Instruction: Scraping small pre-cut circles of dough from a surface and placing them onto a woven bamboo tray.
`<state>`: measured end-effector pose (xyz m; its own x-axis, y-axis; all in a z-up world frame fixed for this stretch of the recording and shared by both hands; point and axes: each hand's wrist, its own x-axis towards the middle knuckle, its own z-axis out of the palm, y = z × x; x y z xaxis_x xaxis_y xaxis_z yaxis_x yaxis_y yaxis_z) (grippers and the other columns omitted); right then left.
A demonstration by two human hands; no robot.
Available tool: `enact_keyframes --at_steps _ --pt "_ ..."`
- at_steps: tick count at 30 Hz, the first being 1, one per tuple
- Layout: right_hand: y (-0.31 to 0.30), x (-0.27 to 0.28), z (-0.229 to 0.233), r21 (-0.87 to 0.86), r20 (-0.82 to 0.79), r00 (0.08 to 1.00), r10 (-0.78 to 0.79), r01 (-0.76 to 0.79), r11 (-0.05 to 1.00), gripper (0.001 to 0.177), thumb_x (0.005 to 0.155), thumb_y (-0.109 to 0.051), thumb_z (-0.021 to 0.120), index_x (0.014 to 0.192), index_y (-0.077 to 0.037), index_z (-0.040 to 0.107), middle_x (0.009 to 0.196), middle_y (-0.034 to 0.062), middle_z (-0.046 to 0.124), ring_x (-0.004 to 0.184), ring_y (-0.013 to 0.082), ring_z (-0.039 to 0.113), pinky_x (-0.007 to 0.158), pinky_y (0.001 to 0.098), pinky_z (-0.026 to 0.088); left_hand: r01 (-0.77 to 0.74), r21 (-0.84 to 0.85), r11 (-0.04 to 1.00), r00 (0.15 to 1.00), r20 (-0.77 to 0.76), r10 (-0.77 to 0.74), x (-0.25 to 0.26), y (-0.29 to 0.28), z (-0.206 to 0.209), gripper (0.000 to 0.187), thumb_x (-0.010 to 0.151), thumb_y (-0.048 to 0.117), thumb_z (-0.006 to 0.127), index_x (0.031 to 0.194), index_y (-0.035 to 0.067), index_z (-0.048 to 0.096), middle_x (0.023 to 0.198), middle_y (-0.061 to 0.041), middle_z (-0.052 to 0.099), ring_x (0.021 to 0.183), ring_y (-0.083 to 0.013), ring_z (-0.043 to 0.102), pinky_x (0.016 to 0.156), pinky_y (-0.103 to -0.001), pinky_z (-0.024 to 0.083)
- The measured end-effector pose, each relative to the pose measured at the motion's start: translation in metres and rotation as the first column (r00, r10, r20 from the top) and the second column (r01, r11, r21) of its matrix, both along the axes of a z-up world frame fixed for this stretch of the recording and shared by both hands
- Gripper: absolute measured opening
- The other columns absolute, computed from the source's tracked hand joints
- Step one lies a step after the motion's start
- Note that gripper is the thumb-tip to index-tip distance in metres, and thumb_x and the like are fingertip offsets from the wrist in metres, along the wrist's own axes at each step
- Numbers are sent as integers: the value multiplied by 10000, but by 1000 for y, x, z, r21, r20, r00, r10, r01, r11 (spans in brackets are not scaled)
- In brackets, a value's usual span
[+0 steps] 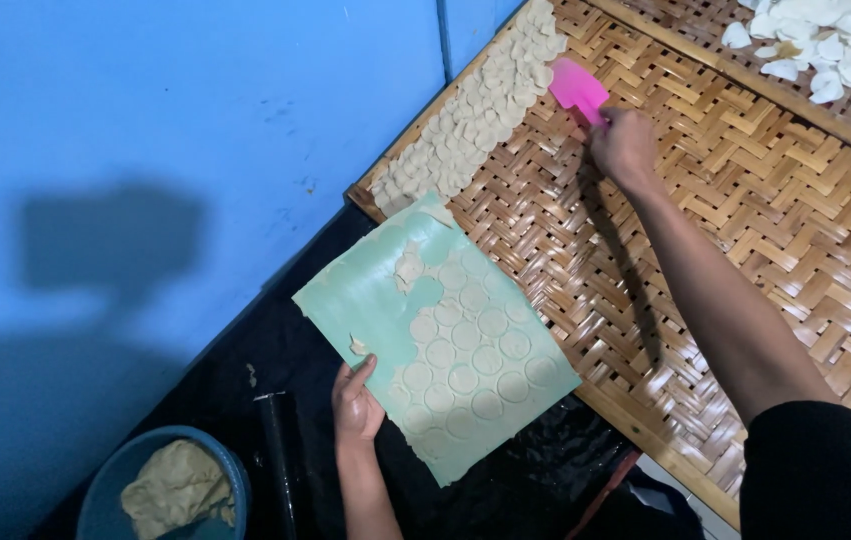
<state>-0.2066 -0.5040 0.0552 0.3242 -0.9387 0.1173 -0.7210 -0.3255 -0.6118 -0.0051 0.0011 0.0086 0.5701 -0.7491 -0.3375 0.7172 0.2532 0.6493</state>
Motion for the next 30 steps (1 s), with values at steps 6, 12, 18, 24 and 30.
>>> enact_keyframes --at_steps 6,12,18,24,30 --pt "22 10 26 -204 -318 948 -12 -55 977 382 980 -61 587 1357 -32 644 1060 277 591 689 324 605 559 486 547 5 -2 1000 1000 11 -5 3 4 -11 427 945 50 613 1343 -83 531 1339 -174 605 1222 -287 577 1068 -426 430" --pt "36 -4 25 -243 -254 967 -4 -59 968 316 1060 -185 624 1310 2 674 1063 265 605 795 342 614 643 507 528 16 -29 999 1000 23 -16 1 2 -5 440 919 45 614 1341 -60 549 1322 -155 616 1204 -275 588 1058 -414 431" --pt "29 -6 21 109 85 994 -63 54 993 373 979 -76 627 1350 -73 666 1072 194 703 670 215 626 602 418 537 7 -25 1000 1000 19 -7 3 5 -17 417 934 42 619 1327 -77 542 1315 -173 615 1205 -287 586 1063 -424 437" --pt "25 3 33 159 205 977 -55 23 987 368 962 -75 655 1328 -99 689 1092 122 750 732 184 667 662 397 552 6 10 1000 1000 -22 -6 -1 1 3 443 920 51 611 1344 -50 532 1316 -169 613 1198 -282 596 1047 -422 450" --pt "-10 0 -7 -49 -71 997 17 -21 999 289 993 -142 668 1266 -87 745 1041 213 762 753 266 696 774 458 579 2 3 1000 1000 -17 -2 2 3 -9 424 926 43 620 1330 -58 543 1304 -172 619 1197 -283 597 1049 -428 450"
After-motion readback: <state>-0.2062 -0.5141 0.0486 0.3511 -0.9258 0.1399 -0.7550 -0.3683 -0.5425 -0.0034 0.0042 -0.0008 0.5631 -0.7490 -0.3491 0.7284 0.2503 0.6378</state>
